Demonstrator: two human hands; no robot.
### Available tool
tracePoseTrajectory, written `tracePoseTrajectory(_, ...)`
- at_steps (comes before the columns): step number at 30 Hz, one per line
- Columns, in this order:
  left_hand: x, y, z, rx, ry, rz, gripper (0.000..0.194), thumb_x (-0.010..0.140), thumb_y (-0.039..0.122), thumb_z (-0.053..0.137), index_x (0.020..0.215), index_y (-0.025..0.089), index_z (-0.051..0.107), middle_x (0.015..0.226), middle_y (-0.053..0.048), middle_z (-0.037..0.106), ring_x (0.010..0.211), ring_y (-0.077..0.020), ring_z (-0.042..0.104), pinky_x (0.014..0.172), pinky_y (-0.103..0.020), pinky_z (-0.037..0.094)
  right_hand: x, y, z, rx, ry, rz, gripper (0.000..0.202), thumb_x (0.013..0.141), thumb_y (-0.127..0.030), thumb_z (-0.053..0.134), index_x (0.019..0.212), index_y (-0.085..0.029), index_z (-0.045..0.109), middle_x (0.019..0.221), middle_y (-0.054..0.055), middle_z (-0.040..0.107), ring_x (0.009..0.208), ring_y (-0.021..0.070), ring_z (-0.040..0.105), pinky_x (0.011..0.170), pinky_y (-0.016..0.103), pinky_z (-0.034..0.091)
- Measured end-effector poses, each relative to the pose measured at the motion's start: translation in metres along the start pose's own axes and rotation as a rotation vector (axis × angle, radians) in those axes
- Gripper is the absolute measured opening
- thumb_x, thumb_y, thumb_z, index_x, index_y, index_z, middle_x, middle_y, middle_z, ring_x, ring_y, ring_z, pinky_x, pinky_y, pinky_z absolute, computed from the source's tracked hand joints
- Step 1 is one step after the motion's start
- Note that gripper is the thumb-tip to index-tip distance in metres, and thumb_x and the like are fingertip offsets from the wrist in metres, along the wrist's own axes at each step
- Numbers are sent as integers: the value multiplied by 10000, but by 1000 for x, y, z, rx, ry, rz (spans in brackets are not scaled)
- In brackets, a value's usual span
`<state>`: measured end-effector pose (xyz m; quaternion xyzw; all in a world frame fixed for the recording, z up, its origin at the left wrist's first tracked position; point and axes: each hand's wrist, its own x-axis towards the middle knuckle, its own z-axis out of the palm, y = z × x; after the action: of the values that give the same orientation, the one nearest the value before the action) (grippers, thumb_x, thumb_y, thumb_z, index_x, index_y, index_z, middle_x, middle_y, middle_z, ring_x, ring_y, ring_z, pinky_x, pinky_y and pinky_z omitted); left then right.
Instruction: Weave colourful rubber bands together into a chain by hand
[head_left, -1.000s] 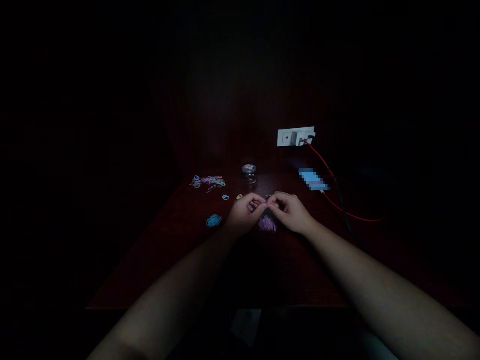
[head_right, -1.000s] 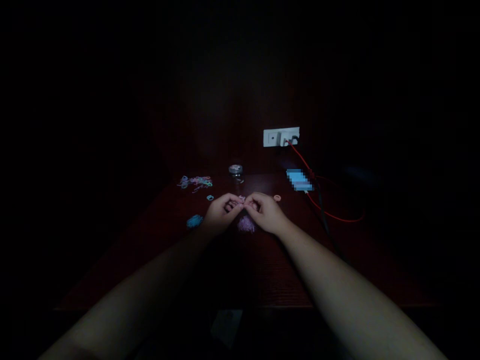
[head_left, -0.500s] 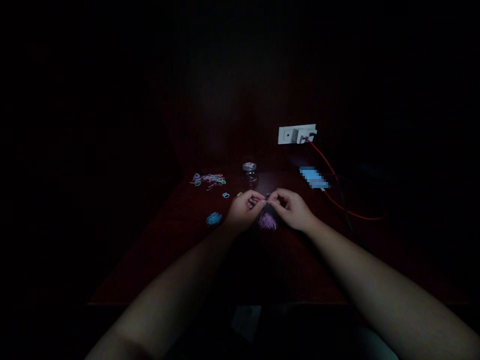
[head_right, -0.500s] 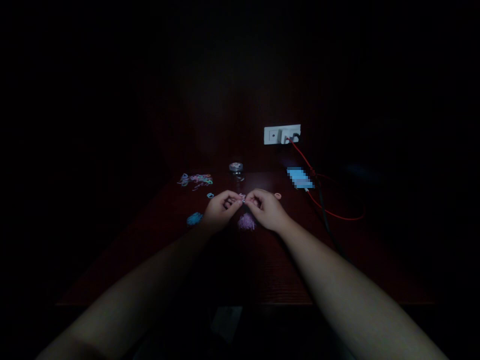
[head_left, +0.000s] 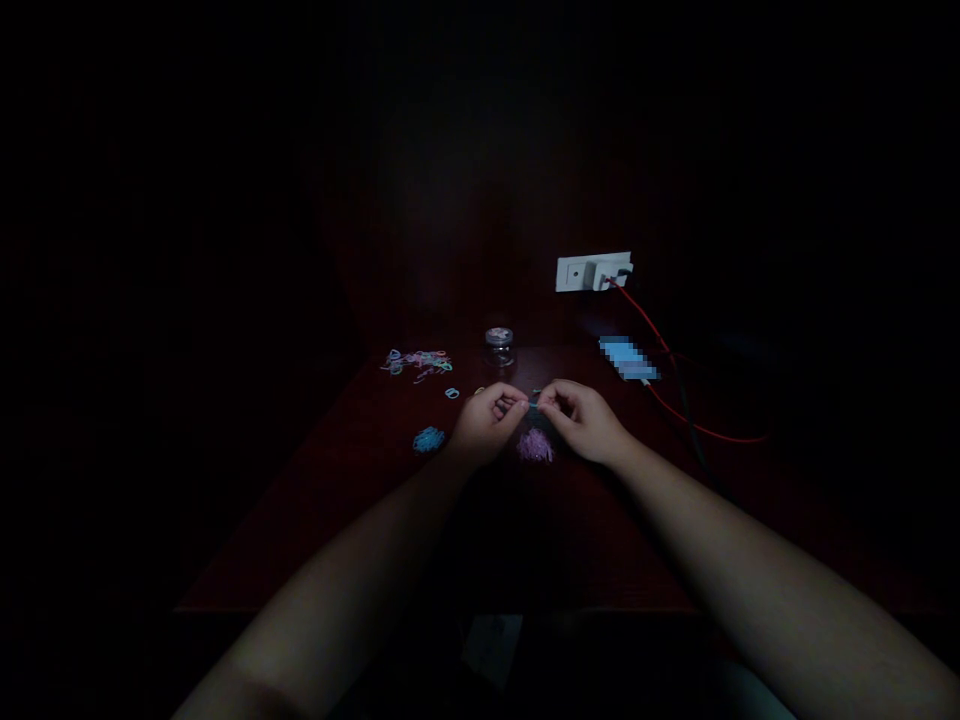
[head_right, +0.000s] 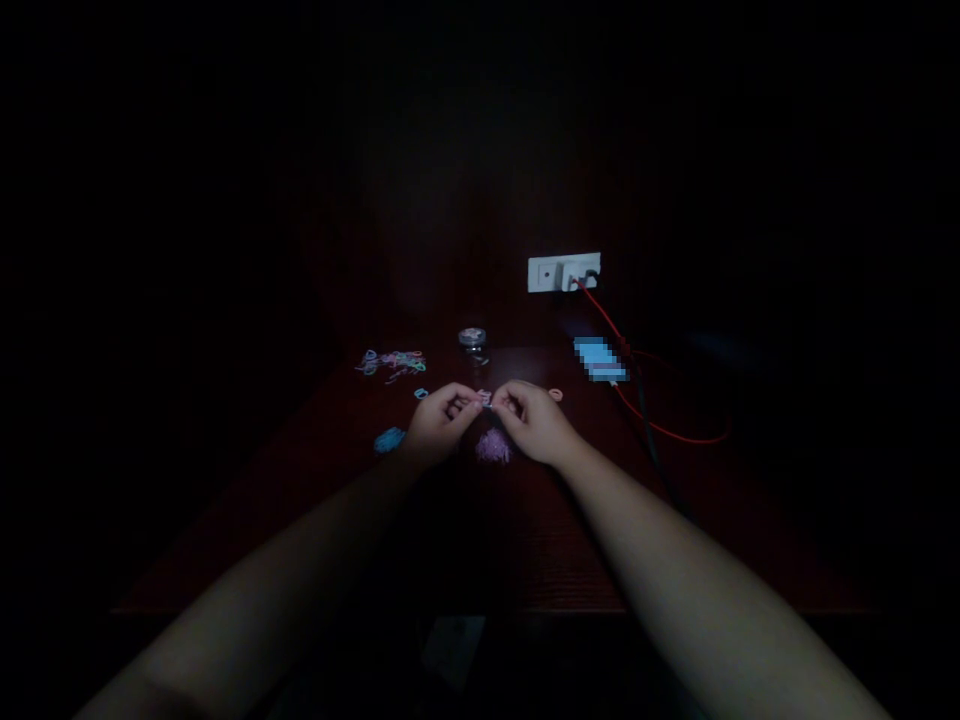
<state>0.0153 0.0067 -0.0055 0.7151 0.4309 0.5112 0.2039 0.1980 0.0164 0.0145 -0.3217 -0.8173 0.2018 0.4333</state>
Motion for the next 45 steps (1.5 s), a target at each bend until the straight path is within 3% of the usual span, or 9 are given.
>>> tracePoseTrajectory(23,1,9,-4,35,-106,26,148,866,276,520,826,165,610,788,-23,643,708,-131,568,637,-238,438,-1,-11,-3,-63,-33,-40,121,853,-222,528,758,-167,577,689,5,540,621,122,482,568,233,360)
tracePoseTrajectory(37,2,12,-7,59,-75,26,169,879,293,499,817,164,591,764,-15,620,692,-129,543,646,-246,426,-1,-11,-1,-4,-14,-31,137,860,-247,525,770,-163,586,693,8,549,621,122,482,567,238,371)
tracePoseTrajectory(45,3,15,-22,27,-62,2,164,856,288,534,855,154,629,819,-37,667,723,-139,585,661,-247,456,-1,-1,3,8,6,-3,162,873,-294,516,810,-169,598,734,26,596,645,137,511,592,255,401)
